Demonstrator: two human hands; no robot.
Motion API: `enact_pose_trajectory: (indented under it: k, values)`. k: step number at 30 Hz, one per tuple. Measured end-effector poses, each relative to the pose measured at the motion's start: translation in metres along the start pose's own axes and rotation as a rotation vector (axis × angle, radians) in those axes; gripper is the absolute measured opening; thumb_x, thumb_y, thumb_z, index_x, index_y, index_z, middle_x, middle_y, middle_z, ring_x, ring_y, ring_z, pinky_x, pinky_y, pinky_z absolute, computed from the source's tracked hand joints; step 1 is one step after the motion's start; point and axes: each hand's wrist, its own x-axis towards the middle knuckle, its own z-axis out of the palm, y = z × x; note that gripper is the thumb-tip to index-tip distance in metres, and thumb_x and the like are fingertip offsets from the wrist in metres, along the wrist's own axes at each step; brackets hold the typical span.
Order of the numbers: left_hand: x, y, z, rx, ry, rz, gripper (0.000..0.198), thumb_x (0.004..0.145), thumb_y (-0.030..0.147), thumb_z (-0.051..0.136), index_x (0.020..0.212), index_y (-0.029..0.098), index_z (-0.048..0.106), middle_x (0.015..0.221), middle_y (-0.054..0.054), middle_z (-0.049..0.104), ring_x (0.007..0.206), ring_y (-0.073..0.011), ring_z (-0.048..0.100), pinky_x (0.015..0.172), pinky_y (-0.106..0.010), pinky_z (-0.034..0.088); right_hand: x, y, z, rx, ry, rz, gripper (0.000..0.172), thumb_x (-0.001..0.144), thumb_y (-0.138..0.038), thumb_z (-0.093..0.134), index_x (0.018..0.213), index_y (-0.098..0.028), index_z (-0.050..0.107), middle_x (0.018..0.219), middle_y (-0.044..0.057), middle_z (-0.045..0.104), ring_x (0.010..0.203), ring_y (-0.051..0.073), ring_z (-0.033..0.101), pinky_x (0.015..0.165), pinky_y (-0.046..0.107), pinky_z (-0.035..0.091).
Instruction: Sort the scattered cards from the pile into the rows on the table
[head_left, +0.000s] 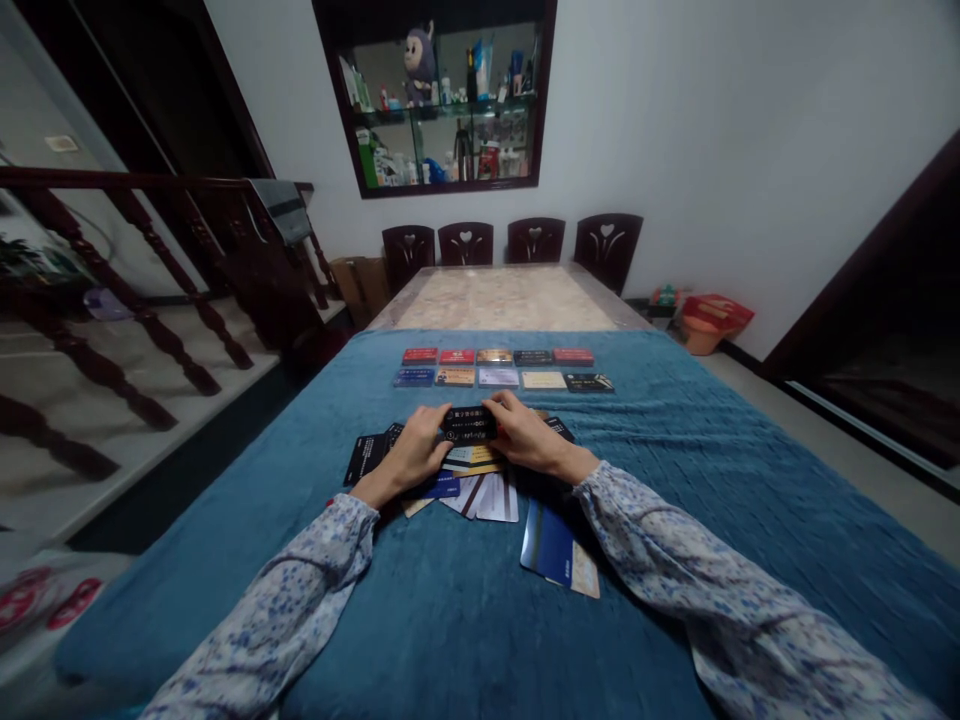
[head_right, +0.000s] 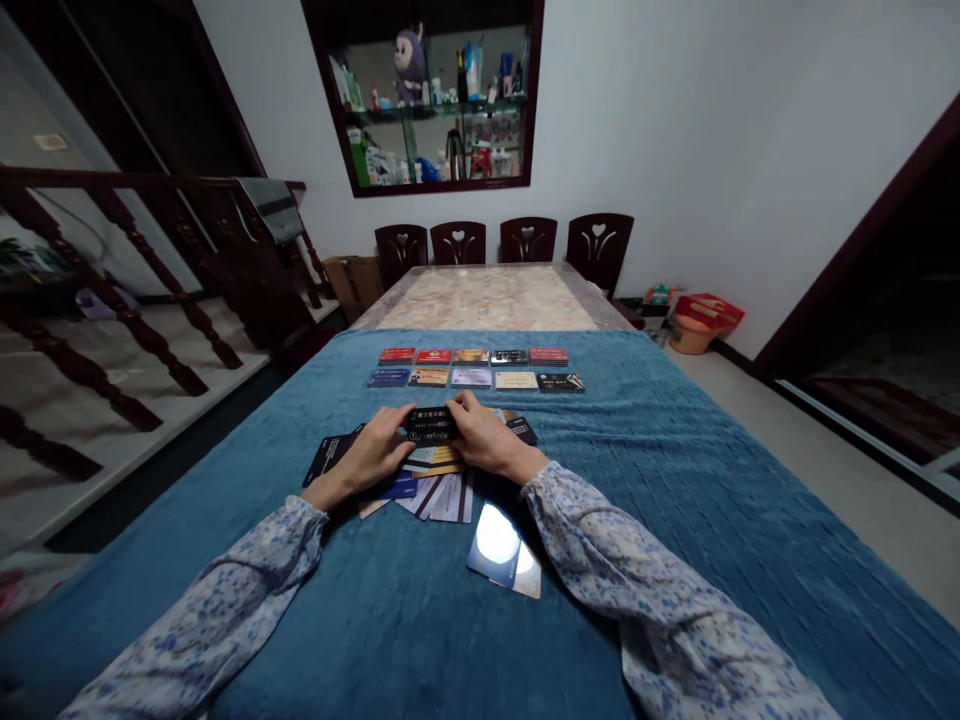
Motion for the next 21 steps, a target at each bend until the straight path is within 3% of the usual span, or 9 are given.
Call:
enact_pose_trajectory:
  k: [12,21]
  values:
    - [0.027,0.01,-0.004,0.053,-0.093,0.053,0.052,0.082,0.018,0.063,0.133,0.017,0.055,0.127,-0.016,0.056,0.119,-0.0317,0.053,0.1,-0.052,0.047,-0.001,0.005,-0.026,-0.115,-0.051,0.028,0.038,0.076,-0.013,0.068,0.113,-0.015,0.061,0.113,0.013,0.055,0.1,0.024,0.055,0.088,0.04,0.052]
    - [0.068,0.018,0.003,0.112,-0.163,0.113,0.052,0.08,0.019,0.063,0.131,0.017,0.056,0.125,-0.016,0.055,0.121,-0.033,0.051,0.101,-0.051,0.046,-0.002,0.04,-0.044,-0.142,-0.048,0.055,0.04,0.073,-0.015,0.072,0.112,-0.015,0.063,0.113,0.012,0.056,0.104,0.026,0.055,0.093,0.04,0.049]
